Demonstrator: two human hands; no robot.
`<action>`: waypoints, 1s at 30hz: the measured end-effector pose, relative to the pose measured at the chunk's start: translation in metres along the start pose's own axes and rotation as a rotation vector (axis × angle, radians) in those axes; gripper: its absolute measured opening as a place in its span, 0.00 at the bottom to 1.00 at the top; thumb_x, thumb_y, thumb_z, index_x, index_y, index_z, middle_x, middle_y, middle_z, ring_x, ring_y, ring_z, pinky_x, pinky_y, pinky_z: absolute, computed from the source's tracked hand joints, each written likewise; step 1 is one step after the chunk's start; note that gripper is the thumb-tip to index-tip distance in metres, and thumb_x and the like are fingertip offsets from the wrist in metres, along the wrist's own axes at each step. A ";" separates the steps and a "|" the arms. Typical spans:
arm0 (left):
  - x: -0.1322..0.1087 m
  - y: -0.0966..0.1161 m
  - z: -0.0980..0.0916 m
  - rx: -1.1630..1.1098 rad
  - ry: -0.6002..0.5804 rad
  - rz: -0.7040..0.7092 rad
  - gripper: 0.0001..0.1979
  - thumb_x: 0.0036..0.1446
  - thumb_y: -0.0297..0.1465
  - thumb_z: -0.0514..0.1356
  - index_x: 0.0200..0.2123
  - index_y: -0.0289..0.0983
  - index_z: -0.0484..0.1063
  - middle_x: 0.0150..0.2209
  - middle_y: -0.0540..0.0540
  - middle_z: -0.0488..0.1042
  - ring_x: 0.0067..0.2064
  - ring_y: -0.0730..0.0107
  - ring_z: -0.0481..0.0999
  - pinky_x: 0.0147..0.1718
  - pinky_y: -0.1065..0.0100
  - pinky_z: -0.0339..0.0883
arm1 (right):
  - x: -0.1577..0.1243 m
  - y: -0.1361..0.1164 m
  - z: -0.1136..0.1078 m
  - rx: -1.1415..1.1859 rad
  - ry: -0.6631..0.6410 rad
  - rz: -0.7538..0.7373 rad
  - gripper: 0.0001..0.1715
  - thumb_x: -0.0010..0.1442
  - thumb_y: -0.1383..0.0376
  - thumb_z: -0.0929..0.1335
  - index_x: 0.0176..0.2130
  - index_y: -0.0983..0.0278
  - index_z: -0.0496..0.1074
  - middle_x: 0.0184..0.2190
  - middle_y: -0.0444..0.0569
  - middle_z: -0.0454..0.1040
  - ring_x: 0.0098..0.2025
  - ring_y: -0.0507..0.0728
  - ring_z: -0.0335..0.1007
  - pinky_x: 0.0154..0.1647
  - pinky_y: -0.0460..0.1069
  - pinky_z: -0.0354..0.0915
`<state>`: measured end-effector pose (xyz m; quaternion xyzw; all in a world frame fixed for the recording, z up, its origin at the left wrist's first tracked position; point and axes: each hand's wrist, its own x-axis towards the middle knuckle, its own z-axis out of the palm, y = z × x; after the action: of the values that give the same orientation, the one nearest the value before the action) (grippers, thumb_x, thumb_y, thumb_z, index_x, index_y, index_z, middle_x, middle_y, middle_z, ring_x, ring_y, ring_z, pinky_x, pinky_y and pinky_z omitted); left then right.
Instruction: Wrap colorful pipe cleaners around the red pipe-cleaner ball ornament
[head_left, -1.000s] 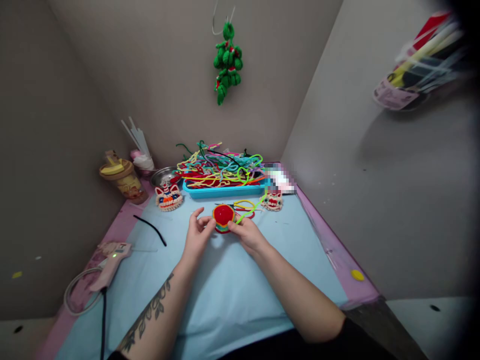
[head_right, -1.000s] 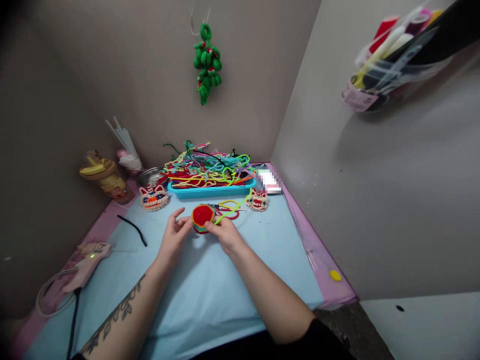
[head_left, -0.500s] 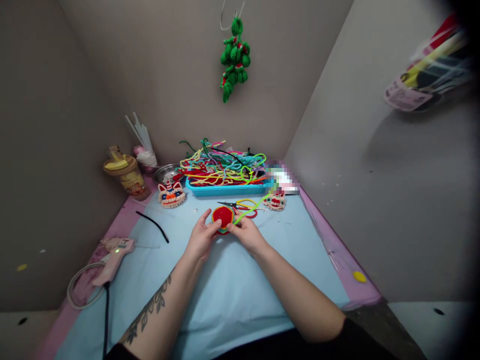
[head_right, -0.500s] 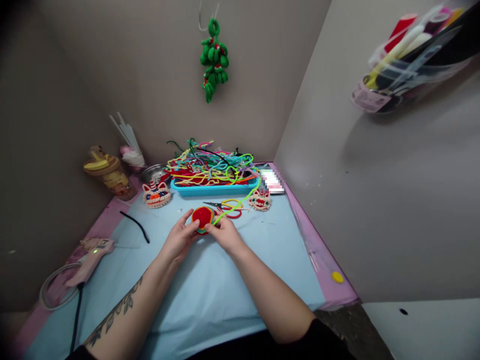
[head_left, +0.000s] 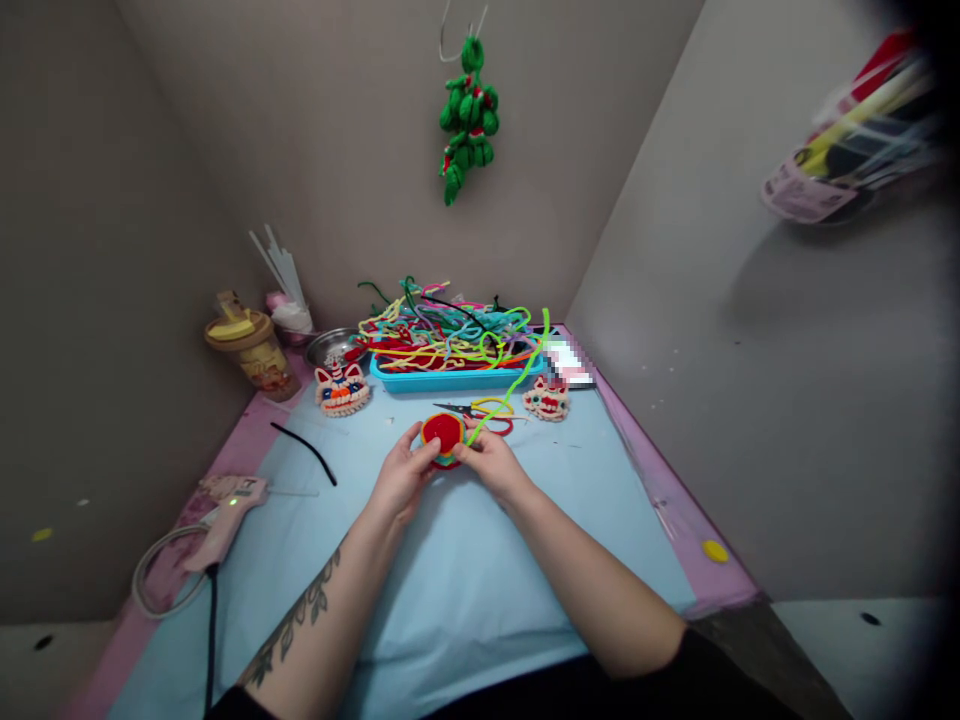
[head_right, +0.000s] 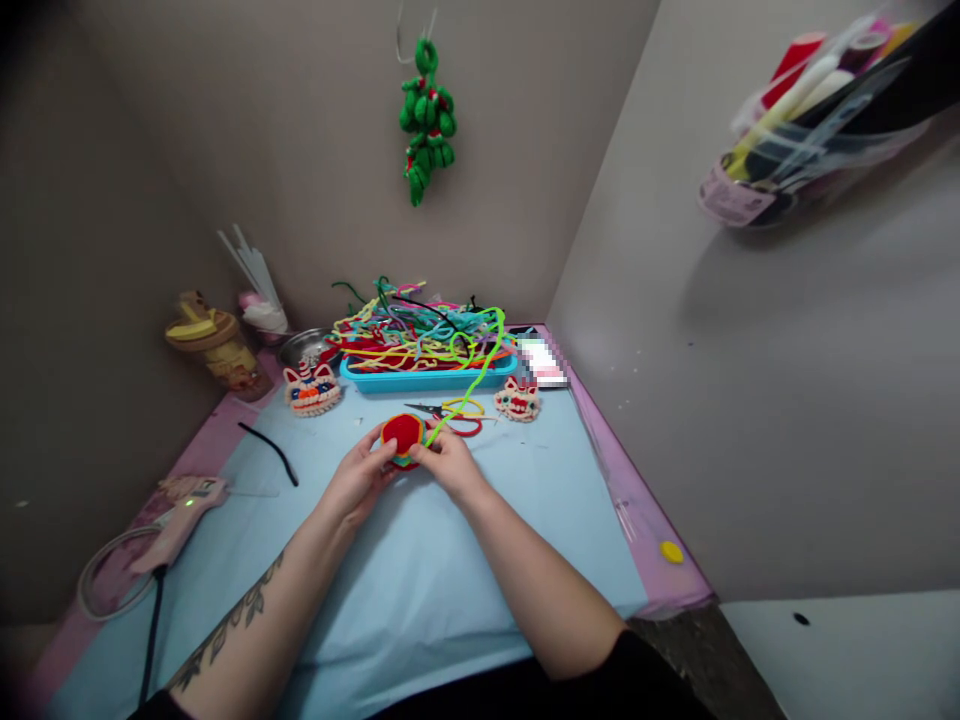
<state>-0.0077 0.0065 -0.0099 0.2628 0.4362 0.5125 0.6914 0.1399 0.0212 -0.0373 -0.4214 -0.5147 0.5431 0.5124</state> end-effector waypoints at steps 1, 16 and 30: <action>0.000 0.000 0.000 -0.008 0.008 -0.009 0.41 0.41 0.32 0.71 0.59 0.36 0.60 0.42 0.39 0.78 0.37 0.64 0.78 0.37 0.66 0.69 | 0.000 -0.001 -0.001 0.039 0.000 0.009 0.21 0.46 0.48 0.74 0.33 0.61 0.80 0.47 0.52 0.73 0.62 0.64 0.54 0.65 0.59 0.43; 0.002 -0.003 0.001 -0.047 0.021 -0.017 0.33 0.43 0.32 0.71 0.54 0.36 0.66 0.43 0.41 0.77 0.35 0.69 0.76 0.34 0.70 0.68 | -0.003 -0.007 0.005 0.076 -0.041 -0.001 0.18 0.45 0.56 0.76 0.37 0.59 0.79 0.51 0.49 0.71 0.62 0.63 0.53 0.64 0.59 0.47; 0.002 -0.002 0.001 -0.011 0.032 0.026 0.35 0.42 0.31 0.71 0.54 0.35 0.63 0.39 0.41 0.78 0.34 0.68 0.77 0.35 0.69 0.69 | -0.001 -0.004 0.002 0.059 -0.043 -0.022 0.17 0.45 0.55 0.75 0.36 0.59 0.79 0.49 0.50 0.73 0.62 0.64 0.54 0.63 0.60 0.49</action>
<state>-0.0060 0.0074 -0.0114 0.2563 0.4410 0.5281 0.6789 0.1385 0.0196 -0.0335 -0.3888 -0.5140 0.5613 0.5192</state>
